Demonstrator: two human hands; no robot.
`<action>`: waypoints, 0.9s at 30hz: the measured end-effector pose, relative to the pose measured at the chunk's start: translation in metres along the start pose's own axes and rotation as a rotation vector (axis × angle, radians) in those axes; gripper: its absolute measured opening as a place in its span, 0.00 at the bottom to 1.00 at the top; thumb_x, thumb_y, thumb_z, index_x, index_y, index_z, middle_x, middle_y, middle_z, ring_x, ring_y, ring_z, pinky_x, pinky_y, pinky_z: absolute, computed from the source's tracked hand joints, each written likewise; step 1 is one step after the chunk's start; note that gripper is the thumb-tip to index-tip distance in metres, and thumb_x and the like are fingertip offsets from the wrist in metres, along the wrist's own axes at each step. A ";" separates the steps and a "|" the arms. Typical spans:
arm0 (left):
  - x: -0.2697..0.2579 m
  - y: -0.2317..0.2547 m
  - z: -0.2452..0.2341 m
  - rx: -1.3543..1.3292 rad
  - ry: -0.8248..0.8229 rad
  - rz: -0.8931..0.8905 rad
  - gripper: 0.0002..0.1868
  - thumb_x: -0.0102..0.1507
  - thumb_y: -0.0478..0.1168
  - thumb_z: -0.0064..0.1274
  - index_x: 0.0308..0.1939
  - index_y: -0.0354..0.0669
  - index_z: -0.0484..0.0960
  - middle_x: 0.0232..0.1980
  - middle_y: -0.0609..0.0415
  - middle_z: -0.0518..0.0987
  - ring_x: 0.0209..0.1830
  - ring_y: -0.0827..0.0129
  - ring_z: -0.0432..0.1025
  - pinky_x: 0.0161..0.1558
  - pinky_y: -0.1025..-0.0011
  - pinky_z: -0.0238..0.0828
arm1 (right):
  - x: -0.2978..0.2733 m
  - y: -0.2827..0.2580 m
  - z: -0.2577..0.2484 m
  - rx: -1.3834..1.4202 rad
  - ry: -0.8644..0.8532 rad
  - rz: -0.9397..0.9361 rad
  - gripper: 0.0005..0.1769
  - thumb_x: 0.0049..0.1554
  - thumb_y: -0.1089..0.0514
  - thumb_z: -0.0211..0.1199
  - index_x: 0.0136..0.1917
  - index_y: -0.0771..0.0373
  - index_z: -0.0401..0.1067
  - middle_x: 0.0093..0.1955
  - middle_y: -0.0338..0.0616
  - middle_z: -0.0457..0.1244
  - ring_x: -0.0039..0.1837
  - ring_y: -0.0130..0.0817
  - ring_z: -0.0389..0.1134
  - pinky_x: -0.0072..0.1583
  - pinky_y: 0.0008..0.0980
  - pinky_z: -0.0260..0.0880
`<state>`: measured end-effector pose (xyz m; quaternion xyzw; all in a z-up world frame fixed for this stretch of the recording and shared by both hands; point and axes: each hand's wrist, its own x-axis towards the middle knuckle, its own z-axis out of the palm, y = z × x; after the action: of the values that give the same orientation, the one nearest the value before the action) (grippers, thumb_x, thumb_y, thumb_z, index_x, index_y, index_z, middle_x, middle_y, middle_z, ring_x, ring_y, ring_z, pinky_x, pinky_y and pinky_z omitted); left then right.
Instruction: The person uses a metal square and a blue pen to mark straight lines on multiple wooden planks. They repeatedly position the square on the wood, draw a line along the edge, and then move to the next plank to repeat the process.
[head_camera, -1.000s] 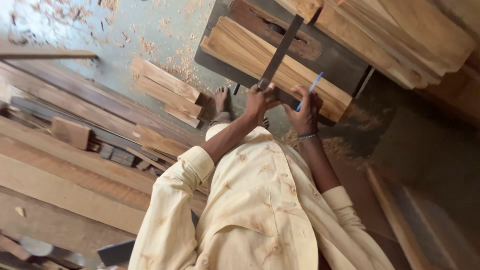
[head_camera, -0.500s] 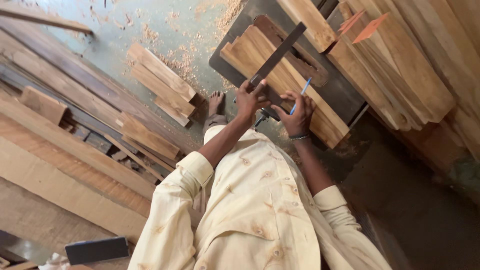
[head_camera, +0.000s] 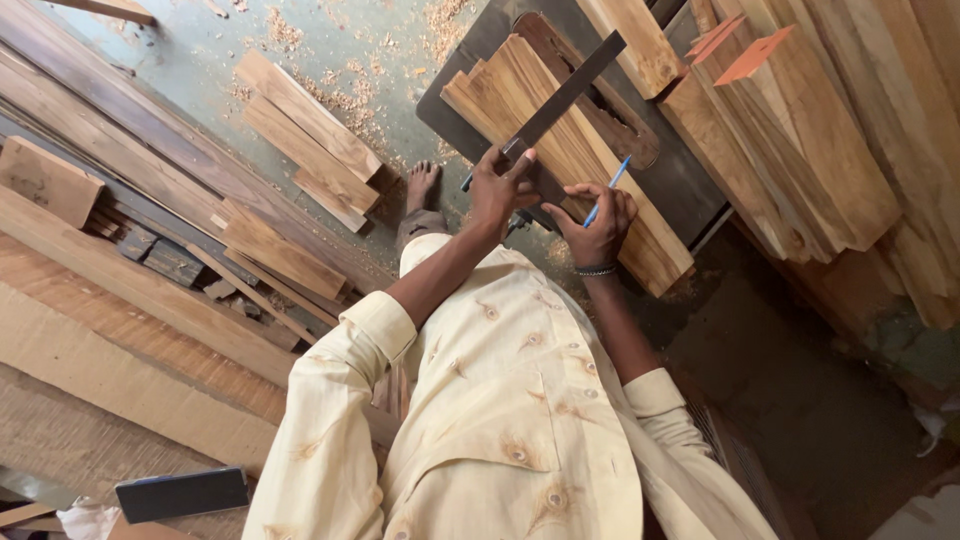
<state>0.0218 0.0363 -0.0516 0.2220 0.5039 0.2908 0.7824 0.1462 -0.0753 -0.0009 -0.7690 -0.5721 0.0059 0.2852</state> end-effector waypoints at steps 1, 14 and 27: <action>0.001 0.000 0.000 -0.002 -0.004 0.008 0.21 0.60 0.48 0.63 0.47 0.36 0.79 0.40 0.51 0.80 0.31 0.67 0.79 0.29 0.67 0.85 | 0.001 0.000 0.000 0.001 -0.003 0.002 0.31 0.47 0.46 0.85 0.54 0.56 0.69 0.51 0.32 0.72 0.55 0.39 0.66 0.66 0.44 0.58; -0.002 0.008 0.003 0.043 0.012 -0.054 0.20 0.61 0.47 0.62 0.47 0.35 0.79 0.40 0.50 0.81 0.30 0.67 0.81 0.28 0.69 0.85 | 0.041 0.029 0.002 0.901 -0.064 0.424 0.32 0.72 0.39 0.44 0.74 0.64 0.68 0.38 0.36 0.68 0.42 0.23 0.71 0.48 0.27 0.77; -0.001 0.006 0.003 0.120 0.027 -0.001 0.19 0.62 0.47 0.62 0.45 0.34 0.78 0.39 0.49 0.82 0.30 0.68 0.81 0.26 0.72 0.86 | 0.131 -0.020 0.002 0.450 -0.472 0.184 0.13 0.67 0.58 0.60 0.51 0.67 0.81 0.45 0.44 0.73 0.47 0.28 0.76 0.52 0.29 0.74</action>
<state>0.0235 0.0399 -0.0464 0.2641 0.5311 0.2630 0.7609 0.1735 0.0453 0.0479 -0.7125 -0.5350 0.3357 0.3057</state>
